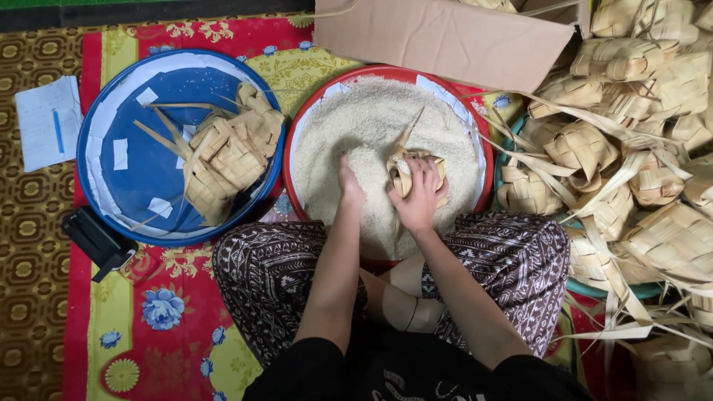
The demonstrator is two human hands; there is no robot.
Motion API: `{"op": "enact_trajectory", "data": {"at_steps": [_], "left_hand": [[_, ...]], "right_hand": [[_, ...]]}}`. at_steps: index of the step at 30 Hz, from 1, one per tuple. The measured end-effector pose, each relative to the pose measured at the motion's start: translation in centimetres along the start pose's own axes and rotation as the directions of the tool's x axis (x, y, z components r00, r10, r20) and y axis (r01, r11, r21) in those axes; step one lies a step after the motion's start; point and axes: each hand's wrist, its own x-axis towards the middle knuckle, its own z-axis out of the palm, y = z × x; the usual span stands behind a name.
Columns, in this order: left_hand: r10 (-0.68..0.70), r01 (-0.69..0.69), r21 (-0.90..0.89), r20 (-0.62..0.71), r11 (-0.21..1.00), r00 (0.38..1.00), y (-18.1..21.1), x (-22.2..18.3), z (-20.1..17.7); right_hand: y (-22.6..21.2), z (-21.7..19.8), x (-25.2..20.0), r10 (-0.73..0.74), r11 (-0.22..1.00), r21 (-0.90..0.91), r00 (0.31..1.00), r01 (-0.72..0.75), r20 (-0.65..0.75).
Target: Filling woven palm leaf pouches with raw rice by hand in a production setting.
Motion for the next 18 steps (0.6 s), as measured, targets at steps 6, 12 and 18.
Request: {"op": "enact_trajectory", "data": {"at_steps": [6,12,18], "left_hand": [[0.048,-0.031,-0.228,0.069,0.973,0.996,-2.6,3.1,-2.5],[0.346,-0.329,-0.157,0.098,0.931,0.933,3.6,-6.4,7.6],[0.351,-0.328,-0.175,0.121,0.928,0.929,4.2,-8.3,9.9]], "right_hand": [[0.1,0.2,0.0,0.004,1.0,-0.002,1.0,-0.004,-0.005],[0.3,0.3,0.0,-0.001,1.0,-0.013,1.0,0.001,-0.012],[0.5,0.5,0.0,-0.014,1.0,-0.013,0.999,0.014,-0.03]]}}
